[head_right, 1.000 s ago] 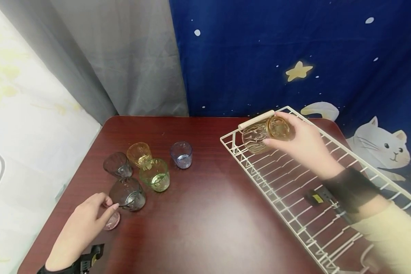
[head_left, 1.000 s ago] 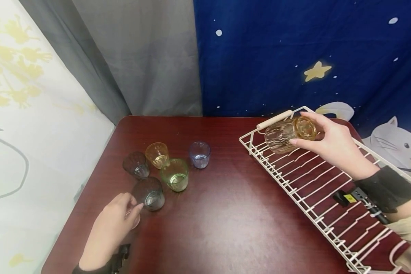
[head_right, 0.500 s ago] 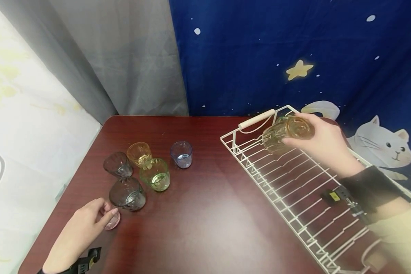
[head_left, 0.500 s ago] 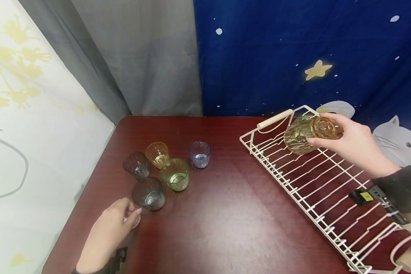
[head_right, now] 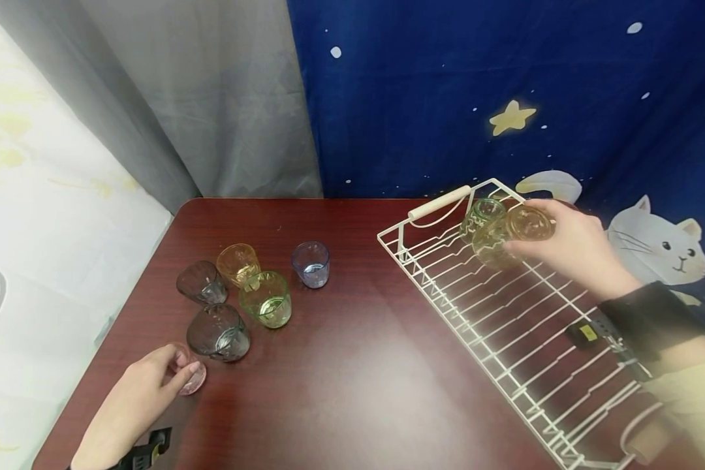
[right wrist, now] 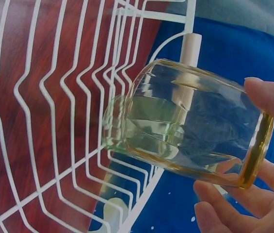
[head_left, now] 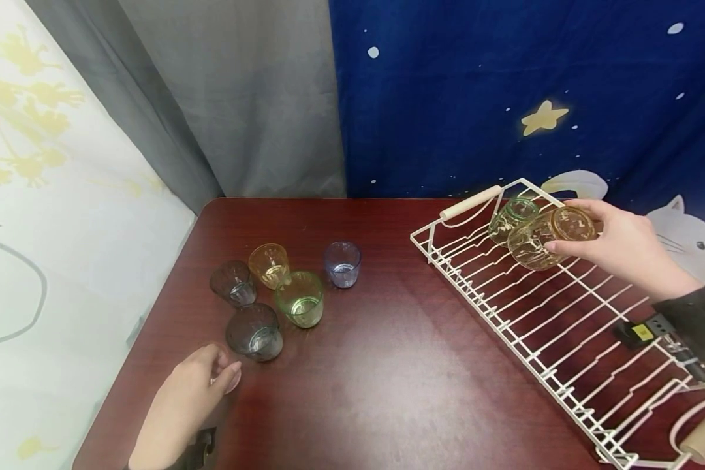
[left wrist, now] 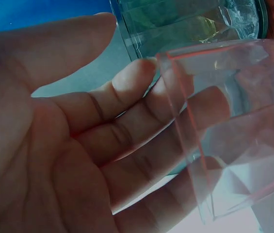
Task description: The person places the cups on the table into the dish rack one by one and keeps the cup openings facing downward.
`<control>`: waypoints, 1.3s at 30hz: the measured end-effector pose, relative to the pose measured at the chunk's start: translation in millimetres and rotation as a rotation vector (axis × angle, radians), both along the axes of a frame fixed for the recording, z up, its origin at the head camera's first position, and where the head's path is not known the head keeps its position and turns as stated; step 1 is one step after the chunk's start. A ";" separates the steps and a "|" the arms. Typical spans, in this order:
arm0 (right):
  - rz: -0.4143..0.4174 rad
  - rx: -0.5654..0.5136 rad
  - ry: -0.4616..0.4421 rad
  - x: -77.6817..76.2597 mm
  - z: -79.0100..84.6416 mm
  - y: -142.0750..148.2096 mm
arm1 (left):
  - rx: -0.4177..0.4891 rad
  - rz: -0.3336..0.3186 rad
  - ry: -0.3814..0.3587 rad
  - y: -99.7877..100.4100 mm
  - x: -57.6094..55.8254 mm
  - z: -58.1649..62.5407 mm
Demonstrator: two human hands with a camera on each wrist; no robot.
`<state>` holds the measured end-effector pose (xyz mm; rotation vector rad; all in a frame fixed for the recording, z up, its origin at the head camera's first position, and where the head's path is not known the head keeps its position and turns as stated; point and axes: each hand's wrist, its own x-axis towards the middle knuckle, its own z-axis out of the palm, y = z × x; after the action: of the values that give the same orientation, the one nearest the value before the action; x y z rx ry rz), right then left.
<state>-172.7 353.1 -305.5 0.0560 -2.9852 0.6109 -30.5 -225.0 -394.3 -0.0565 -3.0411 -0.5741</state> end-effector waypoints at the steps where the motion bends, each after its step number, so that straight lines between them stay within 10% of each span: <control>1: 0.000 0.004 -0.001 -0.6 -1.2 1.6 | 0.002 0.002 -0.003 -0.3 0.0 -0.3; 39: -0.045 0.083 -0.257 -25.6 -24.0 15.5 | 0.002 0.113 -0.118 2.1 0.6 -10.8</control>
<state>-198.3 368.6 -329.5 -0.0902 -3.2490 0.5252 -29.9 -222.9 -405.1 0.1542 -3.1312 -0.5925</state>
